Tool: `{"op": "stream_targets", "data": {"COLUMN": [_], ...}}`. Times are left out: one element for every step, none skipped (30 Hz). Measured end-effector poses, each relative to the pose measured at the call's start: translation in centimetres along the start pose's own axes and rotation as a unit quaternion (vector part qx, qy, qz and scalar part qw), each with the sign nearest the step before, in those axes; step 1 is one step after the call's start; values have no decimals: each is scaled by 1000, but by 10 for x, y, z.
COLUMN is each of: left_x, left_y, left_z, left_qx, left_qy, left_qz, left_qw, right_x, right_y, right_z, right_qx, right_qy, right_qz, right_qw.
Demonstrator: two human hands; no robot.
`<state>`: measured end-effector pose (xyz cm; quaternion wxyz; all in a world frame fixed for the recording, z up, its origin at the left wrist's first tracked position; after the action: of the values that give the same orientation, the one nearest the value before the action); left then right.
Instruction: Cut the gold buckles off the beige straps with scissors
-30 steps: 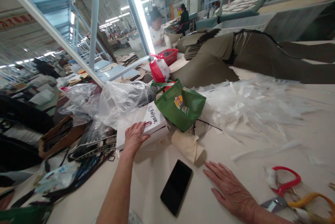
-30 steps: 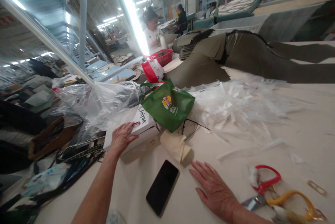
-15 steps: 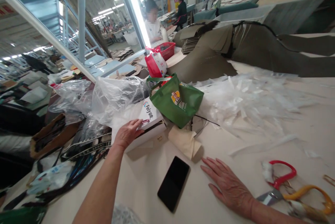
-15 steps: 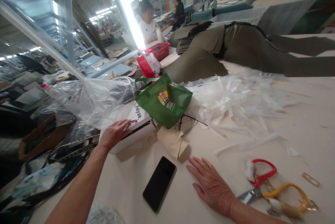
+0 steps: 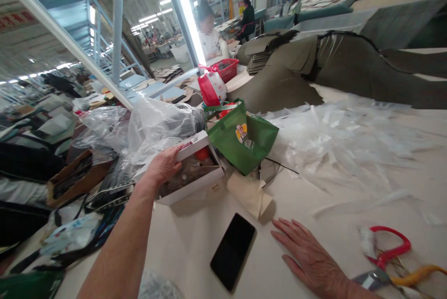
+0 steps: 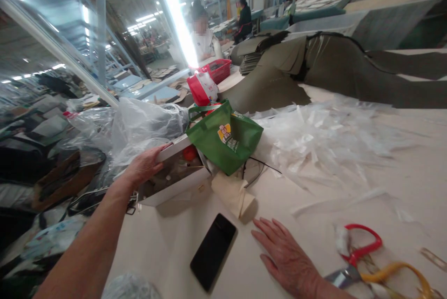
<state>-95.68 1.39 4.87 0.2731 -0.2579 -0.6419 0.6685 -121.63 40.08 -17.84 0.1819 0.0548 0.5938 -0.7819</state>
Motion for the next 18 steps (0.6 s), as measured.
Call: {"op": "stream_targets", "data": {"left_x": [-4,-7,-10,-12,-14,-15,-16,-16,-15,-14,-13,-11,-9,-7,-6,-5,-5,-6], "left_y": [-8,-14,-19,-23,-25,-27,-28,-29,-30,-31,-33,-34,-36,-37,-38,-39,-38,-38], "left_z": [4,7,10,13,15,17,18,19,19,18,17,16,15,14,14,15,15,16], "left_qx": [-4,-9,-13,-15,-17,-18,-19,-19,-20,-20,-20,-21,-22,-22,-24,-22,-21,-20], "left_qy": [-5,-11,-18,-25,-31,-36,-40,-43,-46,-49,-52,-54,-56,-56,-56,-56,-55,-54], "left_qz": [-2,-4,-6,-8,-12,-16,-21,-26,-31,-35,-40,-44,-48,-52,-54,-56,-57,-58], "left_qw": [1000,1000,1000,1000,999,999,999,999,998,998,998,997,997,997,997,997,997,997], "right_x": [-1,-4,-8,-14,-20,-27,-33,-38,-42,-45,-47,-50,-53,-57,-60,-63,-67,-69], "right_y": [-4,-10,-18,-27,-37,-46,-54,-58,-58,-55,-48,-38,-26,-14,-1,11,22,30], "right_z": [5,15,30,51,77,108,143,179,216,251,284,313,337,358,375,388,398,405], "right_qx": [12,24,39,44,51,64,82,101,103,97,86,54,13,-26,-42,-49,-42,-25], "right_qy": [1,3,4,3,-12,-35,-54,-71,-88,-108,-136,-170,-208,-244,-268,-289,-302,-304], "right_qz": [18,43,73,108,144,179,209,234,253,260,249,218,184,159,150,148,152,159], "right_qw": [1000,999,997,993,988,981,973,964,958,955,955,960,961,956,951,944,940,939]}}
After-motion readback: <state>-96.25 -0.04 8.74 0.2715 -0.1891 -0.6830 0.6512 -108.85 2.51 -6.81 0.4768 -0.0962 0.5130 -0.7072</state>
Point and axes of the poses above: each hand's wrist, its own z-axis towards the middle knuckle, its own y-axis out of the palm, x = y × z, the point moved 1 cm from there along z, towards the middle knuckle, and after that the axes turned 1 degree about x, right-handed, at the moved point
